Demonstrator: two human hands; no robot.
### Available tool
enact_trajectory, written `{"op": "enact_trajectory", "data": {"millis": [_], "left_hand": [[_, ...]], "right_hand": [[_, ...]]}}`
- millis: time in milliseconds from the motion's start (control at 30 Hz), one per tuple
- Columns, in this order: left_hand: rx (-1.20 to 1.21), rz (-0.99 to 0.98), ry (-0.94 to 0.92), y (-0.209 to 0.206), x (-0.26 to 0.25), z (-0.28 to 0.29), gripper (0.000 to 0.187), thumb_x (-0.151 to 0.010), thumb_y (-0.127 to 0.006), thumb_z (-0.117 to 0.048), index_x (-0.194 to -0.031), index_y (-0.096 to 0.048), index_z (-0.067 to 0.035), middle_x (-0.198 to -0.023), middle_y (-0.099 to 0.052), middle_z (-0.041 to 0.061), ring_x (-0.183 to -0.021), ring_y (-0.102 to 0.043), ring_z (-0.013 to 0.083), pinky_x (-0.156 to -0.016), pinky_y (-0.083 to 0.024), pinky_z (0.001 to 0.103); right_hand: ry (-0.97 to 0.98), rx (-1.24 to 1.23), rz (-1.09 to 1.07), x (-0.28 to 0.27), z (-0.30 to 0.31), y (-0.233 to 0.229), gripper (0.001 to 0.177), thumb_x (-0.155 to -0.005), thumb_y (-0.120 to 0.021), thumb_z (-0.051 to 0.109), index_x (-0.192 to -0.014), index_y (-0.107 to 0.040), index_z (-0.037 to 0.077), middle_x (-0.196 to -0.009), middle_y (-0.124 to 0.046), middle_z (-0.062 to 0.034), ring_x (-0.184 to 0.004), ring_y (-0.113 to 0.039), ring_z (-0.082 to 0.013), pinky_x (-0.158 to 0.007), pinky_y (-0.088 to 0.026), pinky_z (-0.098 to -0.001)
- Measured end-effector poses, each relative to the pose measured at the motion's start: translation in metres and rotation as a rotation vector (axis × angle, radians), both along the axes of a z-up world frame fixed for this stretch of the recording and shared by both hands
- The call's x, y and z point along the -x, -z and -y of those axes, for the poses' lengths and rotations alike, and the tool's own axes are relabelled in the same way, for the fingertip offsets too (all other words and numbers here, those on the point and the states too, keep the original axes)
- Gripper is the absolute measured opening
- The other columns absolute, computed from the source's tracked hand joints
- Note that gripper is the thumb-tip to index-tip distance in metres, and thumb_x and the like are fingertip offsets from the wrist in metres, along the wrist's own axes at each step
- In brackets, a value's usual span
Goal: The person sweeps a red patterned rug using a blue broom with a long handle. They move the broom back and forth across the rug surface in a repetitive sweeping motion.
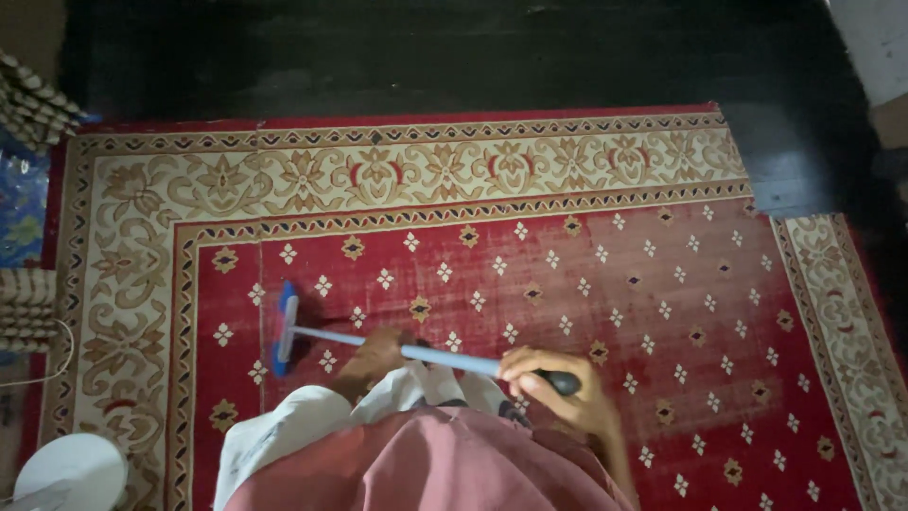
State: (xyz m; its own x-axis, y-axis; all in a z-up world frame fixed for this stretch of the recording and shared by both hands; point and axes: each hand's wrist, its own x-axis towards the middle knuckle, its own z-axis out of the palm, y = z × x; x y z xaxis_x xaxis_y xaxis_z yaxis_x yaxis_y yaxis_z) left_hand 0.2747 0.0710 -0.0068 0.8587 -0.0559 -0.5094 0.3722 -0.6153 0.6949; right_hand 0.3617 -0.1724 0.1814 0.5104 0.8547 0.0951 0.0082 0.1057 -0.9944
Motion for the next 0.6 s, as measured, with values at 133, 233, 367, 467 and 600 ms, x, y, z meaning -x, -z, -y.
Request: {"op": "enact_trajectory", "data": {"millis": [133,233,367,467,600], "left_hand": [[-0.060,0.040,0.019,0.045,-0.024,0.038,0.020,-0.060,-0.052,-0.006,-0.076,-0.062,-0.012,-0.073,-0.062,0.008,-0.070,-0.059,0.0265,-0.065,-0.046,0.038],[-0.183,-0.018,0.284,0.088,-0.052,0.082,0.027,-0.068,-0.056,-0.010,-0.089,-0.061,-0.025,-0.086,-0.062,-0.002,-0.079,-0.059,0.0223,-0.071,-0.048,0.038],[0.130,0.339,0.280,0.076,-0.060,0.135,0.012,-0.074,-0.051,-0.012,-0.069,-0.057,-0.020,-0.063,-0.058,-0.004,-0.063,-0.055,0.0133,-0.061,-0.045,0.031],[0.163,0.370,0.255,0.007,-0.038,0.152,0.014,-0.067,-0.055,-0.006,-0.059,-0.052,-0.017,-0.049,-0.053,-0.002,-0.049,-0.053,0.0158,-0.049,-0.042,0.032],[0.147,0.602,0.224,0.027,0.012,0.171,0.021,-0.053,-0.058,0.004,-0.060,-0.051,-0.015,-0.055,-0.056,0.000,-0.049,-0.052,0.0234,-0.046,-0.042,0.036]], "right_hand": [[0.103,-0.010,0.106,0.001,0.023,-0.037,0.013,-0.077,-0.054,0.002,-0.088,-0.061,-0.001,-0.087,-0.065,-0.0123,-0.062,-0.056,-0.0151,-0.093,-0.042,-0.0408],[0.186,-0.051,0.385,0.018,0.051,-0.056,0.015,-0.071,-0.054,0.002,-0.085,-0.060,0.003,-0.066,-0.064,-0.0065,-0.063,-0.063,-0.0144,-0.088,-0.048,-0.0422],[0.225,-0.009,0.583,0.053,0.075,-0.085,0.020,-0.074,-0.053,0.026,-0.069,-0.060,0.009,-0.050,-0.062,-0.0016,-0.055,-0.066,-0.0150,-0.077,-0.053,-0.0438],[0.251,-0.080,0.696,0.079,0.084,-0.098,0.032,-0.078,-0.051,0.036,-0.061,-0.059,0.010,-0.044,-0.059,-0.0006,-0.047,-0.065,-0.0134,-0.070,-0.055,-0.0411],[0.227,-0.167,0.683,0.111,0.104,-0.106,0.032,-0.081,-0.049,0.037,-0.066,-0.058,0.010,-0.044,-0.058,-0.0013,-0.045,-0.064,-0.0133,-0.067,-0.055,-0.0404]]}}
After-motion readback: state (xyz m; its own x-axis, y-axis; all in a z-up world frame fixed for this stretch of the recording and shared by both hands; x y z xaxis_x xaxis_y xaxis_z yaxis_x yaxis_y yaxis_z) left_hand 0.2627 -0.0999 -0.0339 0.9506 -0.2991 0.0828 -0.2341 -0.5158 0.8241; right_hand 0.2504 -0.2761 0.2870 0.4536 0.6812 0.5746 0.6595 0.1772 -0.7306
